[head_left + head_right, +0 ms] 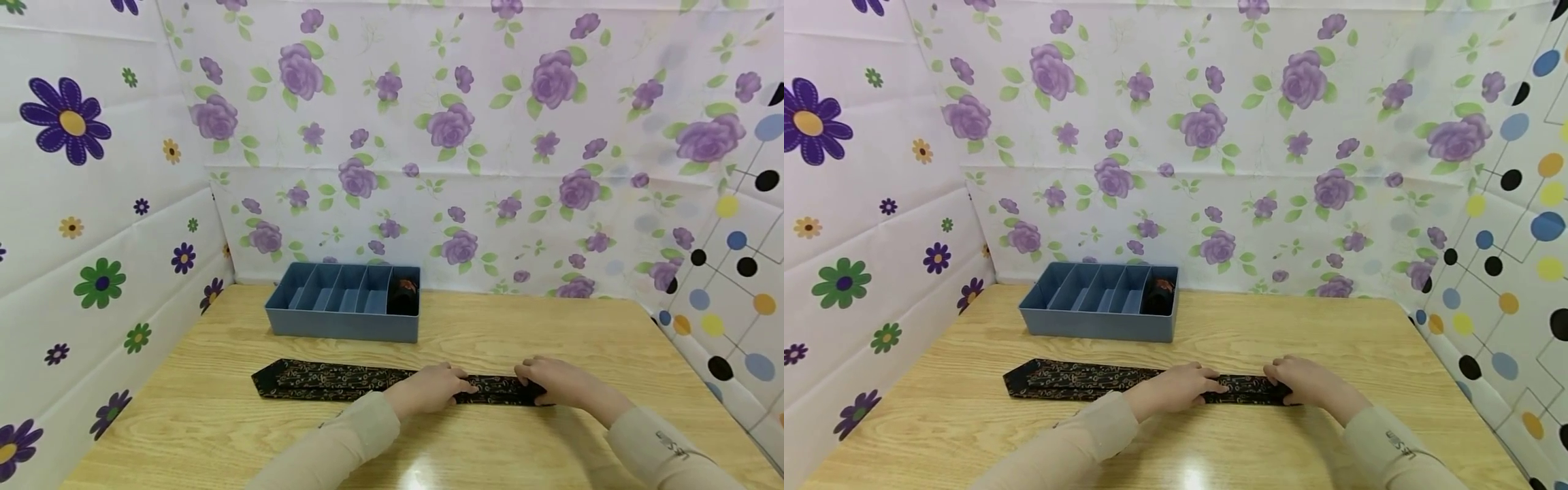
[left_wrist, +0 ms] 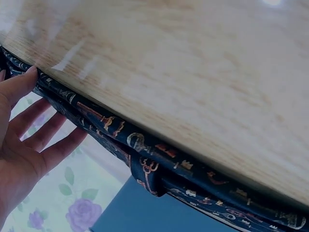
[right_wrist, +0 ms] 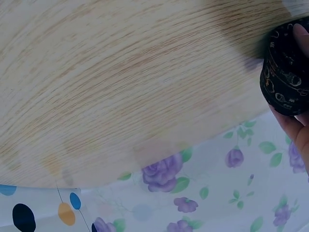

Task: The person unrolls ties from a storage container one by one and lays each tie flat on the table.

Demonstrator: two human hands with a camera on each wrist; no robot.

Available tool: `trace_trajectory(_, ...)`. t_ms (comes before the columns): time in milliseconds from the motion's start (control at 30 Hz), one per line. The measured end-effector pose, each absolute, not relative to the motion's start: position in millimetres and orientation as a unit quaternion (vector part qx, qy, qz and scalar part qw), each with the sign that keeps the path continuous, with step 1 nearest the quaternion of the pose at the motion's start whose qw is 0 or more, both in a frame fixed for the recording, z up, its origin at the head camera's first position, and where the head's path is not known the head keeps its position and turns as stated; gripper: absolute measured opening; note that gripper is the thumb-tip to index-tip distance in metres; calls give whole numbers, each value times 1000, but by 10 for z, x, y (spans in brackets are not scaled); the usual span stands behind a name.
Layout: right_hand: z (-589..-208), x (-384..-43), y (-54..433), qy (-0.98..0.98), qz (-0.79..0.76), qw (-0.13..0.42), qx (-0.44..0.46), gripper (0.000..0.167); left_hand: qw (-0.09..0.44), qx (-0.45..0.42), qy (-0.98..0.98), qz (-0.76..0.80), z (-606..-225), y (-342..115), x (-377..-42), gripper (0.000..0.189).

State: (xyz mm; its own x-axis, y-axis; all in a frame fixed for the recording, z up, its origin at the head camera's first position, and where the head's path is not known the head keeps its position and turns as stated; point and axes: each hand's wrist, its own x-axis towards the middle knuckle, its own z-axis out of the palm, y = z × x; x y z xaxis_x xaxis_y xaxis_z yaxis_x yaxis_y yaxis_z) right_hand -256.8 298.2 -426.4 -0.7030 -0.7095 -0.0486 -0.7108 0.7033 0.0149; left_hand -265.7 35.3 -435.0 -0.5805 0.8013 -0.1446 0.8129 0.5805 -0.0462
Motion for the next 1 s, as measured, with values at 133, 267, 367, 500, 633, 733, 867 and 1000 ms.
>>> trace_trajectory(133,-4260,-2564,3008,920,14,8,-392,37,50,454,888,-51,-4348,358,-2652,46)
trace_trajectory(267,-4260,-2542,3032,917,20,0,-399,33,43,461,885,-53,-4350,352,-2635,46)
trace_trajectory(367,-4260,-2529,3058,918,19,6,-397,36,41,466,882,-52,-4355,344,-2628,46)
trace_trajectory(500,-4255,-2529,3083,921,15,8,-389,39,33,470,880,-50,-4363,332,-2645,44)
trace_trajectory(633,-4250,-2524,3109,922,19,6,-387,39,26,475,878,-56,-4361,325,-2660,44)
trace_trajectory(733,-4255,-2515,3129,921,25,3,-390,33,34,474,878,-54,-4360,324,-2658,44)
trace_trajectory(867,-4259,-2503,3143,920,26,-2,-392,28,38,472,879,-53,-4374,321,-2658,45)
trace_trajectory(1000,-4258,-2488,3163,919,28,-6,-393,32,38,472,879,-54,-4378,316,-2667,45)
